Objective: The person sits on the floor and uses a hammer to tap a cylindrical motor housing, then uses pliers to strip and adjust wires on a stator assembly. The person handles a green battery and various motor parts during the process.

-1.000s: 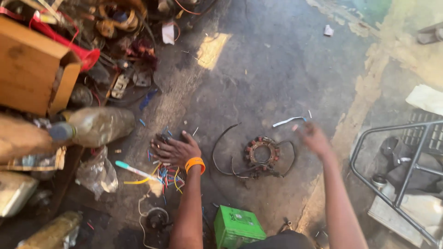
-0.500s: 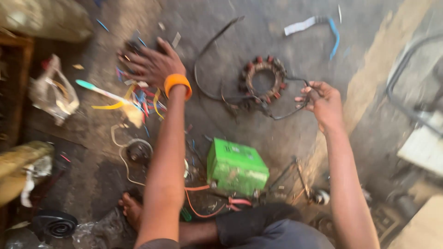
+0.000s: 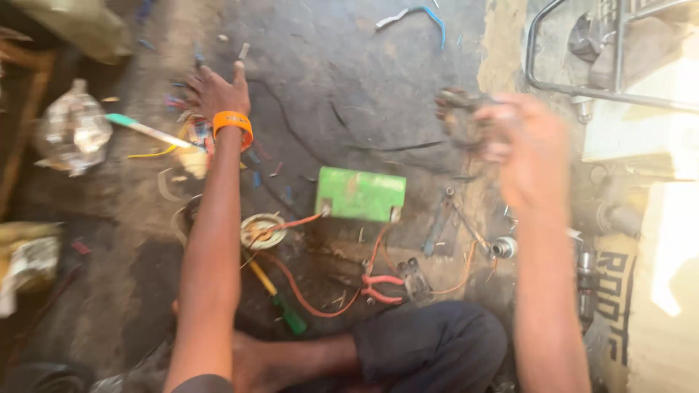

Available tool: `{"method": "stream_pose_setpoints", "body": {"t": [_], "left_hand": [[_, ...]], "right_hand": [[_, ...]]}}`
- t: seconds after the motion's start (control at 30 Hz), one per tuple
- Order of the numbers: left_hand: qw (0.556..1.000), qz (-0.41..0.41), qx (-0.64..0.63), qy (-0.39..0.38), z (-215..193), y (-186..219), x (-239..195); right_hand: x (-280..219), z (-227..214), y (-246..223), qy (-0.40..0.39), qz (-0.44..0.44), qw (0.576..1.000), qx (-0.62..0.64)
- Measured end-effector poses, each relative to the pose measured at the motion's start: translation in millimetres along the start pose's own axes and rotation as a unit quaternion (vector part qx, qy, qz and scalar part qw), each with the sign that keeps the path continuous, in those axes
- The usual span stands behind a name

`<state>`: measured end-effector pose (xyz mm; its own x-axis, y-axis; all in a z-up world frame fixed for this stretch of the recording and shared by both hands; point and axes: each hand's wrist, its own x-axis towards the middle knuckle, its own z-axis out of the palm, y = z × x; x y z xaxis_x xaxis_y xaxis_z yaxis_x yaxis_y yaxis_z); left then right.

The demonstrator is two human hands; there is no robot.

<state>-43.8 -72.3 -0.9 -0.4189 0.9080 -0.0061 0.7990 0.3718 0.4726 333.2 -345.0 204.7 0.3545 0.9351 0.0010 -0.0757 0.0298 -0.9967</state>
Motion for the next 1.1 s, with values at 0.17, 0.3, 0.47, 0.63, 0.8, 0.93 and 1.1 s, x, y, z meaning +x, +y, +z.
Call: {"method": "stream_pose_setpoints", "body": {"t": [0.17,0.3,0.47,0.63,0.8,0.93,1.1], "left_hand": [[0.939,0.205,-0.277,0.017,-128.0,11.2,-48.6],[0.847,0.379,-0.279,-0.248,-264.4,38.9,-103.2],[0.664,0.588,-0.231,-0.401,-363.1,56.8,-191.9],[0.581,0.572,-0.311,-0.488,-349.0,-7.4,-247.5],[0.592,0.256,-0.511,-0.569,-247.0,-109.1,-250.3],[0.671,0.349,-0.559,-0.339,-188.5,-140.1,-252.0],[0.609,0.129,-0.605,-0.497,-192.4,-131.8,-251.7]], "right_hand": [[-90.8,-4.1,-110.4,0.016,-0.087,0.996,0.030],[-163.1,28.1,-192.3,-0.025,-0.111,0.993,-0.039],[-222.8,92.4,-236.9,-0.055,-0.102,0.988,-0.104],[-250.6,153.3,-210.5,-0.150,-0.034,0.986,-0.060],[-244.5,188.7,-93.0,-0.088,0.071,0.993,-0.031],[-258.6,179.5,19.6,0.005,0.010,0.994,-0.109],[-301.6,165.3,102.7,0.045,0.071,0.993,-0.085]]}}
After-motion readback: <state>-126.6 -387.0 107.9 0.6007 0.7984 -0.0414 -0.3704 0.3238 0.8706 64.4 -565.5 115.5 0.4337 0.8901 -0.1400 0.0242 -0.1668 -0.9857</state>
